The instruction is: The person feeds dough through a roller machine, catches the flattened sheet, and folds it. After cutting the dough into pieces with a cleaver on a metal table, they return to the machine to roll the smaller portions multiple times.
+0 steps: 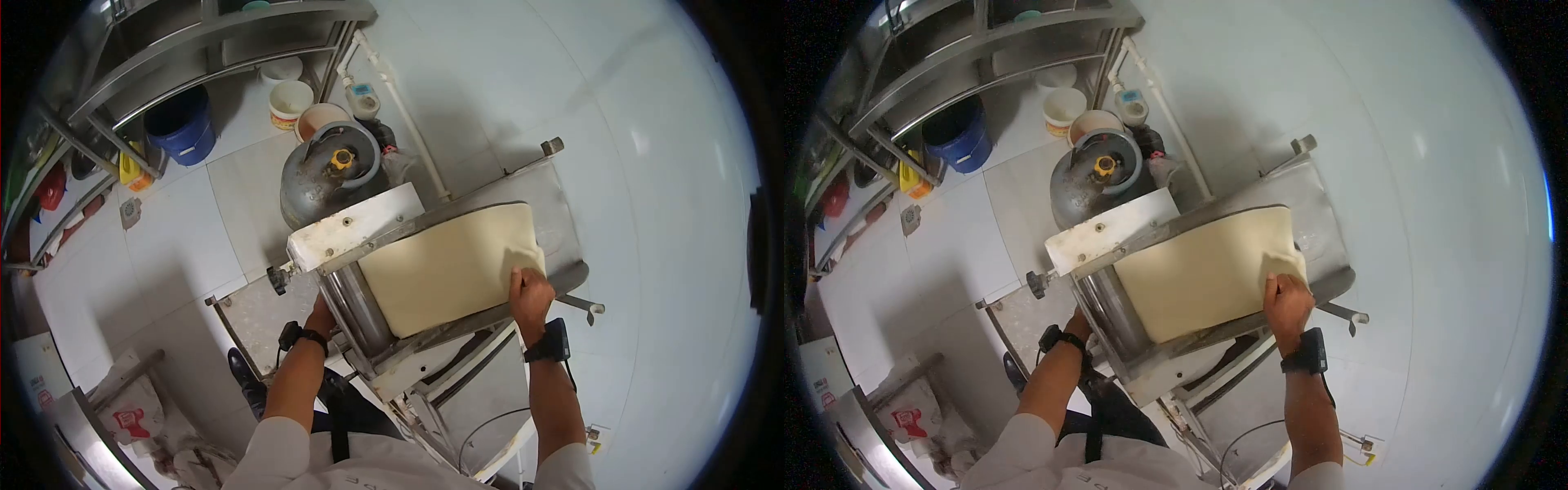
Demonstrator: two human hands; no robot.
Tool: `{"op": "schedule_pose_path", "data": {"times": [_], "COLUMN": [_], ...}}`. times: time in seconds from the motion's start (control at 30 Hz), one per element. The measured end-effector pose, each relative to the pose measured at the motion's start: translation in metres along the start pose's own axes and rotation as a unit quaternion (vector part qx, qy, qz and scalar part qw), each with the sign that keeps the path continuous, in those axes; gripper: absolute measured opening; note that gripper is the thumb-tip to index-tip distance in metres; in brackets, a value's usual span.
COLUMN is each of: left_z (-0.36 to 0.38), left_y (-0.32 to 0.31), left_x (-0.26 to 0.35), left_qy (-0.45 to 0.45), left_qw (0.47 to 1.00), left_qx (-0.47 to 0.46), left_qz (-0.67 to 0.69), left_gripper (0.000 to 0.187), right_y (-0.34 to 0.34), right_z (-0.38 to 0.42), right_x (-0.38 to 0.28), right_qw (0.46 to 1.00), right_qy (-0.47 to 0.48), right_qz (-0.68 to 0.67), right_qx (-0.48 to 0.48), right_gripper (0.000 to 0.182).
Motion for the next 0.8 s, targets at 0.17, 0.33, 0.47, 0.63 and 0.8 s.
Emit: {"op": "schedule_pose_path", "data": {"times": [0.17, 0.33, 0.47, 0.63, 0.8], "left_z": [-0.024, 0.005, 0.023, 0.046, 0.066], "left_y": [0.063, 0.06, 0.065, 0.058, 0.064], "left_x": [0.018, 0.006, -0.011, 0.002, 0.019], "left_qy": [-0.269, -0.009, 0.106, 0.075, 0.053], "left_qw": [0.737, 0.966, 0.989, 0.995, 0.997], "left_qx": [-0.073, 0.032, 0.081, 0.034, 0.015], "left_qz": [-0.615, -0.258, -0.07, -0.058, -0.06], "left_gripper": [0.026, 0.035, 0.043, 0.053, 0.057], "right_y": [-0.001, 0.002, -0.005, -0.002, -0.003], "right_z": [0.004, 0.004, 0.005, 0.004, 0.003], "right_x": [-0.008, -0.008, -0.007, -0.009, -0.006], "right_qw": [1.0, 0.999, 1.0, 0.999, 1.0], "right_qy": [0.015, 0.029, 0.014, 0.023, -0.01], "right_qz": [-0.013, -0.02, 0.004, -0.004, 0.018], "right_qx": [0.021, 0.036, 0.008, 0.036, 0.005], "right_gripper": [0.035, 0.035, 0.033, 0.035, 0.041]}}
Point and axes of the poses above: each hand's wrist, its own z-axis away from the middle knuckle, its own y-axis out of the back of the hand, x = y × z, the point moved 10 cm from there along -z, towards the middle knuckle, and after that the axes turned 10 degrees about -z, right-handed, at the moved point
